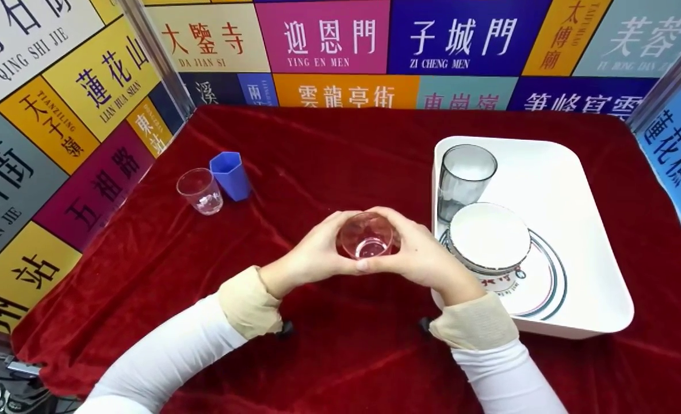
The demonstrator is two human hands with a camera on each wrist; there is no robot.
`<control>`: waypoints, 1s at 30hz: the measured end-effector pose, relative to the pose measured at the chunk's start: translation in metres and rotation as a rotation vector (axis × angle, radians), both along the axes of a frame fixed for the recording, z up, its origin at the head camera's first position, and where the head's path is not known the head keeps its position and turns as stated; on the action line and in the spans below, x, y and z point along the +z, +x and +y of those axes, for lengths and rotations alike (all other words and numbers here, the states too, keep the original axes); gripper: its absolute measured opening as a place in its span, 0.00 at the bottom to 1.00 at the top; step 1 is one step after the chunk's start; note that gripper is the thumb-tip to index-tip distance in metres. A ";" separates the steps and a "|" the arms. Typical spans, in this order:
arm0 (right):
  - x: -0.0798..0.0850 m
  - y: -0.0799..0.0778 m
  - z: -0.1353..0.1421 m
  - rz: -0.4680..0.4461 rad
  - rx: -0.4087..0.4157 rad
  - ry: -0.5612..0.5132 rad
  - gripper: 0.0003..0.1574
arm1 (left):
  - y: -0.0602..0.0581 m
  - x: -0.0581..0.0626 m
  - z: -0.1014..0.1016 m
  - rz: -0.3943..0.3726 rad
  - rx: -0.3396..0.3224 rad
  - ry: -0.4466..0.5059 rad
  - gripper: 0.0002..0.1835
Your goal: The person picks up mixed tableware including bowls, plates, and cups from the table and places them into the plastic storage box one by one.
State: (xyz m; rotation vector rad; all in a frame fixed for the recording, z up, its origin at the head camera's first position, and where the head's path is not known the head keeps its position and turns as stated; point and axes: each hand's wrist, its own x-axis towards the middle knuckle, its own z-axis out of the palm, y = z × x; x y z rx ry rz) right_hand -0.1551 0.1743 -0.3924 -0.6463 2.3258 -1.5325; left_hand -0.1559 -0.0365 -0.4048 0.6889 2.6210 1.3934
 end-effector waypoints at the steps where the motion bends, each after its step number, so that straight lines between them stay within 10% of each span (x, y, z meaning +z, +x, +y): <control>1: 0.000 0.000 0.000 -0.002 -0.002 0.001 0.46 | 0.000 0.000 0.000 0.001 0.000 0.004 0.43; 18: 0.013 -0.003 0.002 0.015 -0.091 -0.036 0.45 | -0.001 -0.006 -0.005 -0.096 0.001 0.174 0.38; 30: 0.034 -0.010 0.012 0.047 -0.214 0.042 0.47 | -0.004 -0.009 -0.012 -0.114 0.036 0.125 0.36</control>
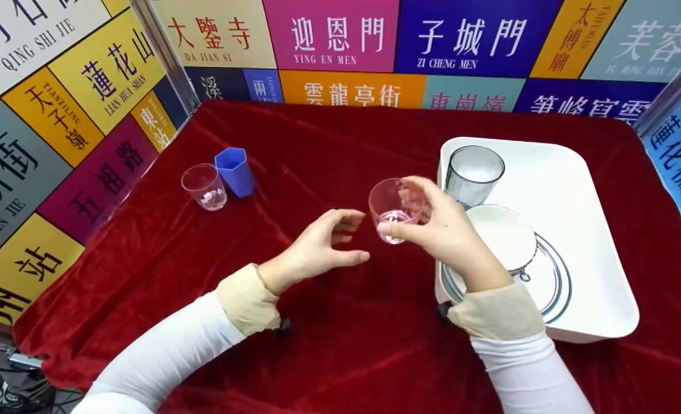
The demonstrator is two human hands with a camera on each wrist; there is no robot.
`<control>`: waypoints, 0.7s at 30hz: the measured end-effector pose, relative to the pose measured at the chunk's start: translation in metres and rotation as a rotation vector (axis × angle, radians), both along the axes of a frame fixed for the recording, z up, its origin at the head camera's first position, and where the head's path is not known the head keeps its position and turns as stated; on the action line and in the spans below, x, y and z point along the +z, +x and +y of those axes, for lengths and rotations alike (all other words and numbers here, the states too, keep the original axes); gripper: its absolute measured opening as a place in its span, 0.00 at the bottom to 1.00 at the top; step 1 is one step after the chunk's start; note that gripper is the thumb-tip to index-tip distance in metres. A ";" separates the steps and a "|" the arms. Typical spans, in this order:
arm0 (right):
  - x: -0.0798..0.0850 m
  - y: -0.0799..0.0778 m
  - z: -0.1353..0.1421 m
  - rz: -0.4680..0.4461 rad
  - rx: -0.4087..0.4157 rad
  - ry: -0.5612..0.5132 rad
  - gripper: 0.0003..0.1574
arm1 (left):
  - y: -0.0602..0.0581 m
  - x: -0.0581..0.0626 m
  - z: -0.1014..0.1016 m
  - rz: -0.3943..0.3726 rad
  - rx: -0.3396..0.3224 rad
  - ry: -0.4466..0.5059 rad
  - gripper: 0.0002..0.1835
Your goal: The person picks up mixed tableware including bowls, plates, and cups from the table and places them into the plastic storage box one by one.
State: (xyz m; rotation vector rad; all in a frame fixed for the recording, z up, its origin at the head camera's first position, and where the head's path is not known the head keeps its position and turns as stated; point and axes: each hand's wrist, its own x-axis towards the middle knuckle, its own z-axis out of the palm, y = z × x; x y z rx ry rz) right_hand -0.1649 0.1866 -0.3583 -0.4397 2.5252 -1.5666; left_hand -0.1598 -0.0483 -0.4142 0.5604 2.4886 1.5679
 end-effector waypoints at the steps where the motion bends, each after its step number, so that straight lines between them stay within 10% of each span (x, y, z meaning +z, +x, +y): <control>1: 0.002 -0.001 0.001 0.003 -0.007 0.011 0.47 | 0.000 0.000 0.000 -0.001 -0.001 -0.005 0.36; 21: 0.015 -0.019 0.029 0.017 -0.090 -0.069 0.46 | -0.002 -0.004 -0.014 -0.008 0.022 -0.052 0.31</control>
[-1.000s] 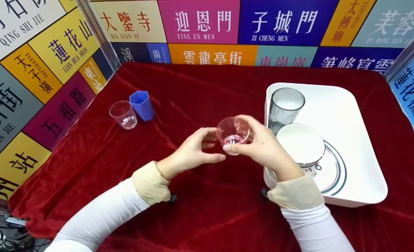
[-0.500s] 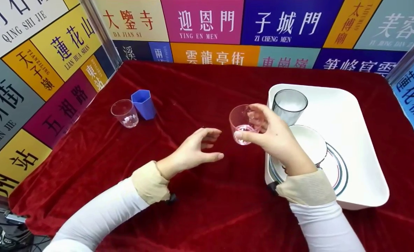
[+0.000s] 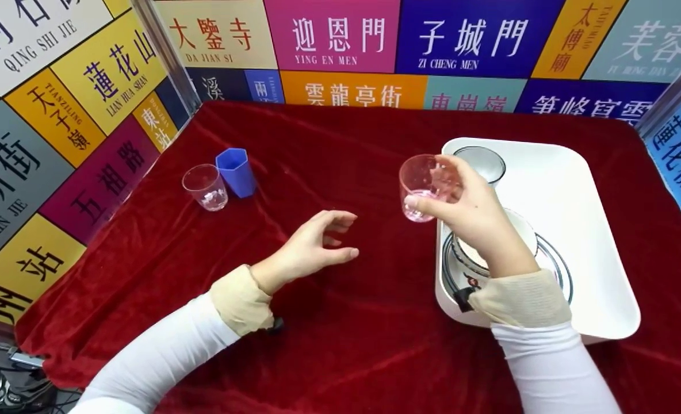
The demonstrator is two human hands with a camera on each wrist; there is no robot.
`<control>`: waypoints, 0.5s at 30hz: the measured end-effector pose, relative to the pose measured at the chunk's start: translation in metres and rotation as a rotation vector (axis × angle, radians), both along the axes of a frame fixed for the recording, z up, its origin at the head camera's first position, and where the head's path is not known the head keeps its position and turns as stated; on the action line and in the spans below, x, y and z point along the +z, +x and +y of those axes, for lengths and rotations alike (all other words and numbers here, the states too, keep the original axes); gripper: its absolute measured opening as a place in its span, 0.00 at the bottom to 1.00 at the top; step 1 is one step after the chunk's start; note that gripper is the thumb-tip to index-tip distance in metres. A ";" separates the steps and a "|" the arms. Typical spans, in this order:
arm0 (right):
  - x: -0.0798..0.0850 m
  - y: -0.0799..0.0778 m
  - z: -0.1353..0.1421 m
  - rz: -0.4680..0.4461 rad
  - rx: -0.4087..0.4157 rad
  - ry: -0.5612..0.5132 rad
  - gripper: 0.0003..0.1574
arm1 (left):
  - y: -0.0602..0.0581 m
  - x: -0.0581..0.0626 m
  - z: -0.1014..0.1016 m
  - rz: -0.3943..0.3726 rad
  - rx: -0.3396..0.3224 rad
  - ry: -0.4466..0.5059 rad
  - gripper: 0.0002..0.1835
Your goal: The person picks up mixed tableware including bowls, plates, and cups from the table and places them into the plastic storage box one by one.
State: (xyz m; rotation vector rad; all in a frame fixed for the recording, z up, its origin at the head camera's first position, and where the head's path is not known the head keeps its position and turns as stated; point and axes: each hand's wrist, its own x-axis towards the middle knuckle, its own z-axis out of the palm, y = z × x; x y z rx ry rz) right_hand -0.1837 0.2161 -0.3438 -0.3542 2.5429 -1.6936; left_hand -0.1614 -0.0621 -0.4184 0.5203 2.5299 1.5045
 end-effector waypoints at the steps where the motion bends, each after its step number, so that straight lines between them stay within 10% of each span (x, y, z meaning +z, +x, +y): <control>1: 0.001 -0.001 0.002 -0.005 -0.003 -0.025 0.46 | 0.000 0.000 -0.002 0.001 0.006 0.000 0.31; 7: 0.006 -0.005 0.012 -0.043 -0.024 -0.154 0.44 | -0.003 -0.004 -0.011 0.016 0.030 0.015 0.30; 15: 0.011 -0.009 0.017 -0.044 -0.106 -0.074 0.46 | -0.008 -0.012 -0.024 0.031 0.076 0.037 0.29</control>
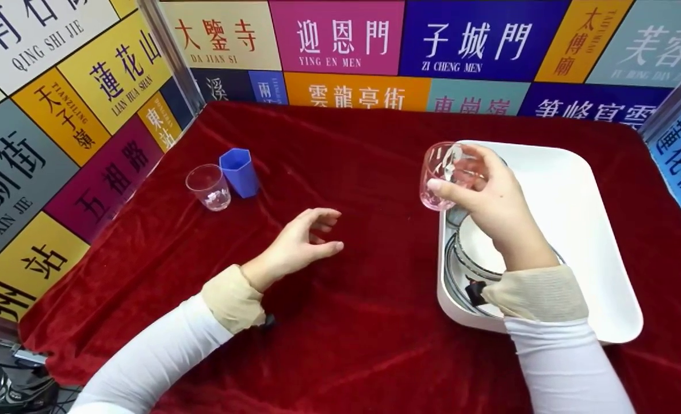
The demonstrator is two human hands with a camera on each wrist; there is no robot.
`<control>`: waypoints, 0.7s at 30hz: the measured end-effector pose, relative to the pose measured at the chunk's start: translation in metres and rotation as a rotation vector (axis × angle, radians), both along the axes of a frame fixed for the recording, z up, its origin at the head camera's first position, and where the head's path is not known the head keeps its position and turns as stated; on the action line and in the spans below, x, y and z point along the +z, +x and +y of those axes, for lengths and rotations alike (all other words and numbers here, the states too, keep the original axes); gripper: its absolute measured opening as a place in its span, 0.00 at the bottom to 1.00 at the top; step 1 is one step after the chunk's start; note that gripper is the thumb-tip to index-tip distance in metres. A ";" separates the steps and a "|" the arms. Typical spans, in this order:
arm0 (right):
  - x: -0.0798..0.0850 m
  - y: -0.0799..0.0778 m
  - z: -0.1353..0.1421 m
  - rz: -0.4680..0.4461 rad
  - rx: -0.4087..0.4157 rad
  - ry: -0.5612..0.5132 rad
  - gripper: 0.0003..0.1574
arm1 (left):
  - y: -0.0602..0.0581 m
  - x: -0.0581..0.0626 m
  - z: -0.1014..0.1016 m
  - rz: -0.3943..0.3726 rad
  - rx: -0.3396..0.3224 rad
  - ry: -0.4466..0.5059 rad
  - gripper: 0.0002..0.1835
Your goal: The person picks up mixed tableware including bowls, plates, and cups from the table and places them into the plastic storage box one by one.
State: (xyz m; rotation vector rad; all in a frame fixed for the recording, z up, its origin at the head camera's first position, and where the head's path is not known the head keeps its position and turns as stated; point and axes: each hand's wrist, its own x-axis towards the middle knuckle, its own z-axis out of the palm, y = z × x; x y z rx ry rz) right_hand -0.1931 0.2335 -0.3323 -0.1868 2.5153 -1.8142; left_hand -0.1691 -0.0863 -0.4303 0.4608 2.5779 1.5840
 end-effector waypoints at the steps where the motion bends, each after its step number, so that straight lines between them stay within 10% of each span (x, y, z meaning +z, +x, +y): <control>1: 0.000 -0.001 0.000 0.004 -0.008 0.001 0.46 | -0.001 -0.001 -0.002 0.007 0.007 -0.003 0.29; 21: 0.004 -0.014 0.013 0.034 -0.144 -0.144 0.49 | -0.005 -0.006 -0.032 0.031 0.083 -0.024 0.27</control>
